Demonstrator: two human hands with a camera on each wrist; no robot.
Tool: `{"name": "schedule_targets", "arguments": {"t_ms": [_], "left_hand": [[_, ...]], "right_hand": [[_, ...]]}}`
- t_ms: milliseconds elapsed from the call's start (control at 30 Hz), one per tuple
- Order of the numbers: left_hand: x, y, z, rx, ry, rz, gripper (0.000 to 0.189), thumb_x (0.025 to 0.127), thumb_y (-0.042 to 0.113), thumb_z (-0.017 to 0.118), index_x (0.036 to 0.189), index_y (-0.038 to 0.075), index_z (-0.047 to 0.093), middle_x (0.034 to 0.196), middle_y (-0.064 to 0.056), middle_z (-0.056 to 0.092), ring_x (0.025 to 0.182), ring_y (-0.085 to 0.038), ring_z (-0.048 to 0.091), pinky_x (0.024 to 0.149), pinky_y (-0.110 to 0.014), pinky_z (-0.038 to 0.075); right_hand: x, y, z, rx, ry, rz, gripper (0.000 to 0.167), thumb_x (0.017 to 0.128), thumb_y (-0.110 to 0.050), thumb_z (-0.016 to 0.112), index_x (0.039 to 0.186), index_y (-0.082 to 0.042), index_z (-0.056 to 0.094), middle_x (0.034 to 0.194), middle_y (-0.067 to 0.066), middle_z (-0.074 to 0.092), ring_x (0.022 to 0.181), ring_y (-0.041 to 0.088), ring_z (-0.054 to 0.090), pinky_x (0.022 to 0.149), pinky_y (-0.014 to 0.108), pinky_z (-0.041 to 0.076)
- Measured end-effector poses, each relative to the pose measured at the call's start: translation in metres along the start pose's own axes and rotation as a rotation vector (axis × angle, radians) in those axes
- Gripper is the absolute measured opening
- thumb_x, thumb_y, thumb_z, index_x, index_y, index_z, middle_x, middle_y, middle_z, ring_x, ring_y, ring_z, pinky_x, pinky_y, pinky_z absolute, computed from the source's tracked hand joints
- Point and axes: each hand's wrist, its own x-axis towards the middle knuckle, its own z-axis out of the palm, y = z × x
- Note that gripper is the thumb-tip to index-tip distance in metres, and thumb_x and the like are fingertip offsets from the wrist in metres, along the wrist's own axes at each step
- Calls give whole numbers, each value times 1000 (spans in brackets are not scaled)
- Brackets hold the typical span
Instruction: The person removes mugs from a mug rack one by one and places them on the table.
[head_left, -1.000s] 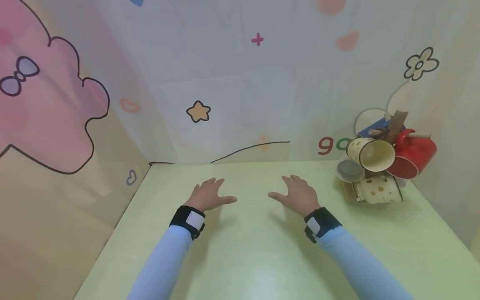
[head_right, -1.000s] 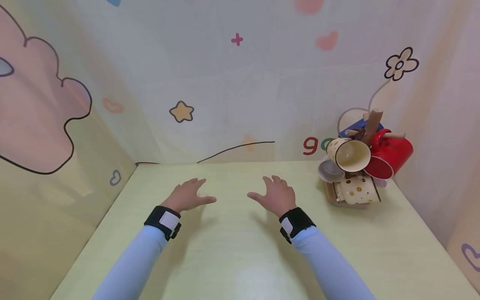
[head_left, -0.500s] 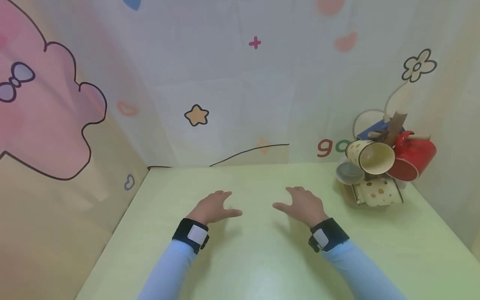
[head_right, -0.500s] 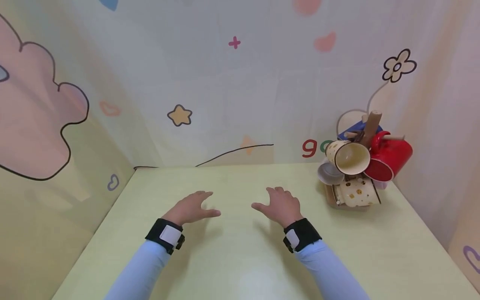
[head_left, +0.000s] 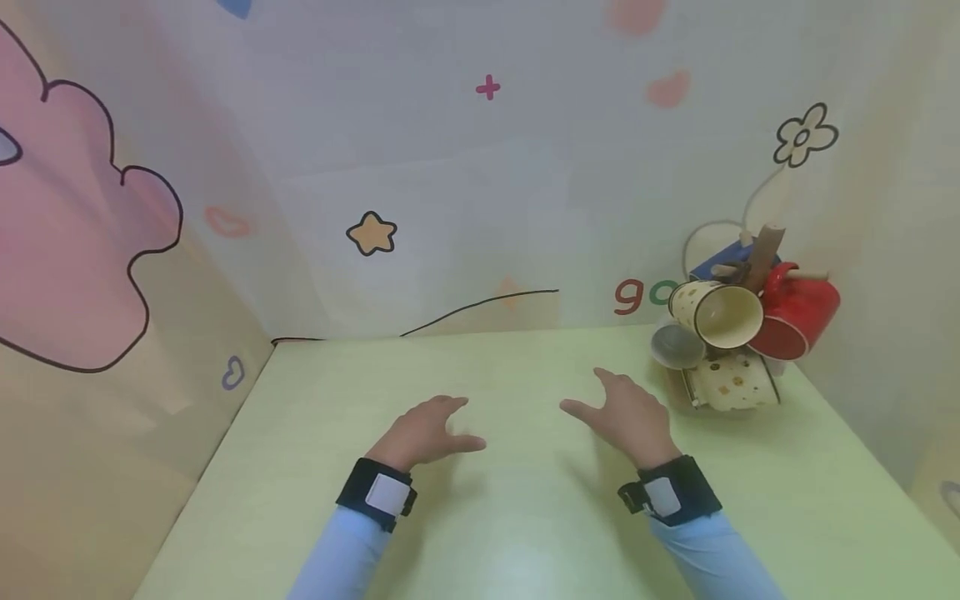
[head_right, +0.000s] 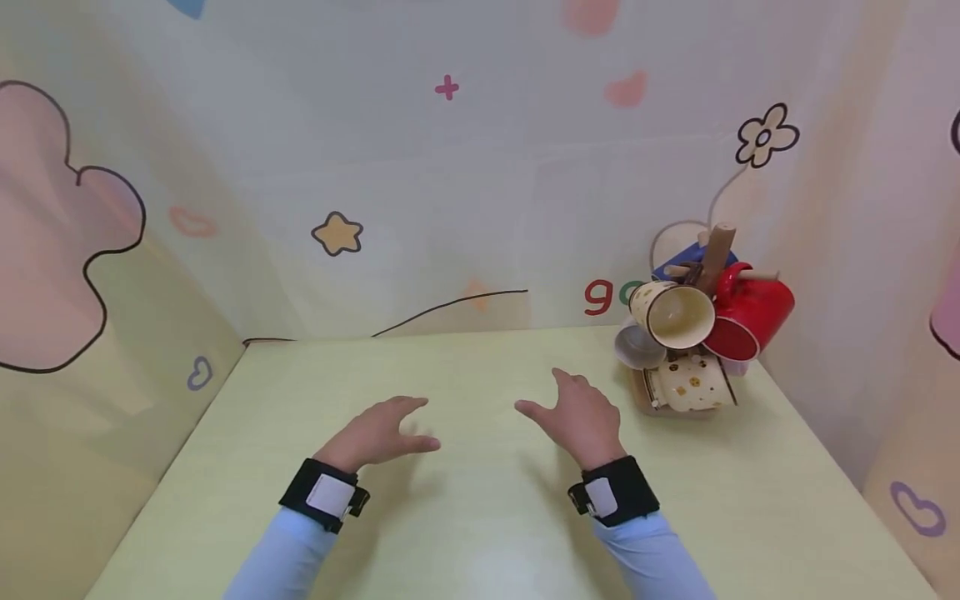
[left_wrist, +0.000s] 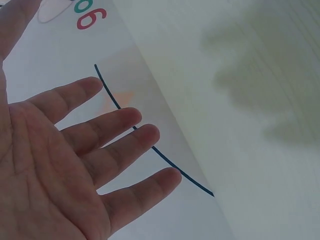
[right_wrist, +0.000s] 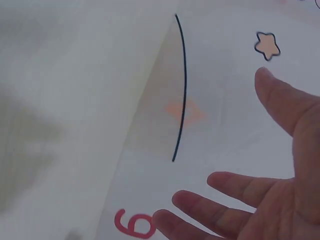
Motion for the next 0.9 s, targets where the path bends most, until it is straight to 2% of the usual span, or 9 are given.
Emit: {"name": "schedule_targets", "arguments": {"t_ms": [167, 433, 733, 900], "left_hand": [[-2, 2, 1, 3, 4, -1, 81, 83, 56, 73, 146, 13, 48, 148, -12, 47, 135, -33, 44, 106, -52, 37], [-1, 7, 4, 2, -18, 20, 81, 83, 54, 74, 146, 11, 49, 147, -13, 48, 135, -34, 44, 106, -53, 37], [-1, 6, 10, 14, -30, 24, 81, 83, 55, 74, 146, 11, 49, 146, -14, 49, 134, -35, 45, 105, -55, 38], [0, 8, 11, 19, -32, 29, 81, 83, 55, 74, 145, 10, 49, 146, -14, 49, 134, -35, 45, 105, -55, 37]], "right_hand": [[-1, 10, -12, 31, 61, 24, 95, 87, -68, 58, 146, 5, 40, 137, 32, 51, 123, 49, 51, 92, 61, 44], [-2, 25, -27, 128, 106, 112, 104, 86, -74, 53, 151, 4, 30, 151, 30, 35, 134, 50, 38, 101, 65, 35], [-5, 34, -38, 133, 147, 146, 103, 88, -72, 54, 151, 5, 29, 149, 30, 38, 133, 51, 39, 100, 63, 37], [-6, 39, -45, 154, 141, 200, 103, 87, -74, 53, 152, 3, 30, 148, 31, 38, 133, 53, 37, 99, 68, 35]]}}
